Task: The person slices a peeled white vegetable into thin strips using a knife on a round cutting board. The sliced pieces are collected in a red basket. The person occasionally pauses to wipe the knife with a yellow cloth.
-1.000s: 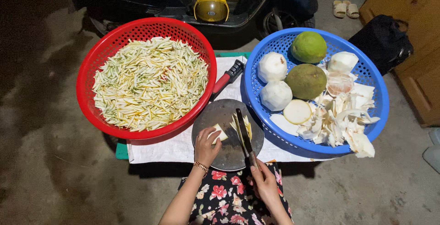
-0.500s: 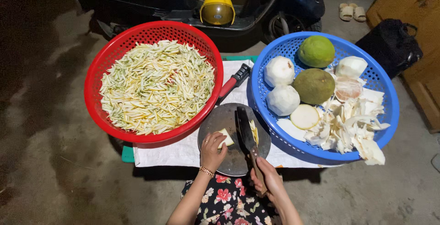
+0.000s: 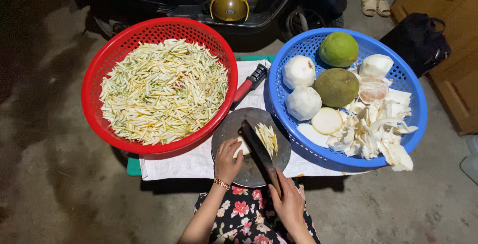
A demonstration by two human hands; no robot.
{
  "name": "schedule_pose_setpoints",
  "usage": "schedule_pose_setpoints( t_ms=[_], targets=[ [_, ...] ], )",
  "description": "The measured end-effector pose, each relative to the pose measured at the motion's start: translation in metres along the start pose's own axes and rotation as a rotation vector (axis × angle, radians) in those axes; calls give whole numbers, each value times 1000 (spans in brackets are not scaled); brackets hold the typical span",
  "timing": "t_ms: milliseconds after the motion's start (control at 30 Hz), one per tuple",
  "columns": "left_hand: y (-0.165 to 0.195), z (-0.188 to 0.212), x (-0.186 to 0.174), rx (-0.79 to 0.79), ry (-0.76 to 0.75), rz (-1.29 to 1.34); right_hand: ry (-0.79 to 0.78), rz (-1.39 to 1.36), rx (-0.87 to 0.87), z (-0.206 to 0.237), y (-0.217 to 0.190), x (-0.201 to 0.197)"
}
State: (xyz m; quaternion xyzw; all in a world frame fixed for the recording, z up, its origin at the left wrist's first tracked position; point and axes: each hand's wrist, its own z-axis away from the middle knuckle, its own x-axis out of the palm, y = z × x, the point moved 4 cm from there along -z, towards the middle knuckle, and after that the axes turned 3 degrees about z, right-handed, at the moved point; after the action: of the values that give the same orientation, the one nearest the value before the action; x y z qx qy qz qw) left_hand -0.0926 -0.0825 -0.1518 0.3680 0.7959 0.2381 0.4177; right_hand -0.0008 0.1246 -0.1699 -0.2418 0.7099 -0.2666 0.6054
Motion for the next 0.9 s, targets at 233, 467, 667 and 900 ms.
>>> schedule_pose_setpoints(
  t_ms=[233, 467, 667, 900],
  targets=[
    [1, -5, -3, -160, 23, 92, 67, 164, 86, 10, 0, -18],
    [17, -91, 15, 3, -104, 69, 117, -325, 73, 15, 17, -34],
    [26, -172, 57, -134, -297, -239, 180, -388, 9, 16, 25, -42],
    [50, -197, 76, -198, -90, -804, 34, -438, 165, -5, 43, -58]
  ],
)
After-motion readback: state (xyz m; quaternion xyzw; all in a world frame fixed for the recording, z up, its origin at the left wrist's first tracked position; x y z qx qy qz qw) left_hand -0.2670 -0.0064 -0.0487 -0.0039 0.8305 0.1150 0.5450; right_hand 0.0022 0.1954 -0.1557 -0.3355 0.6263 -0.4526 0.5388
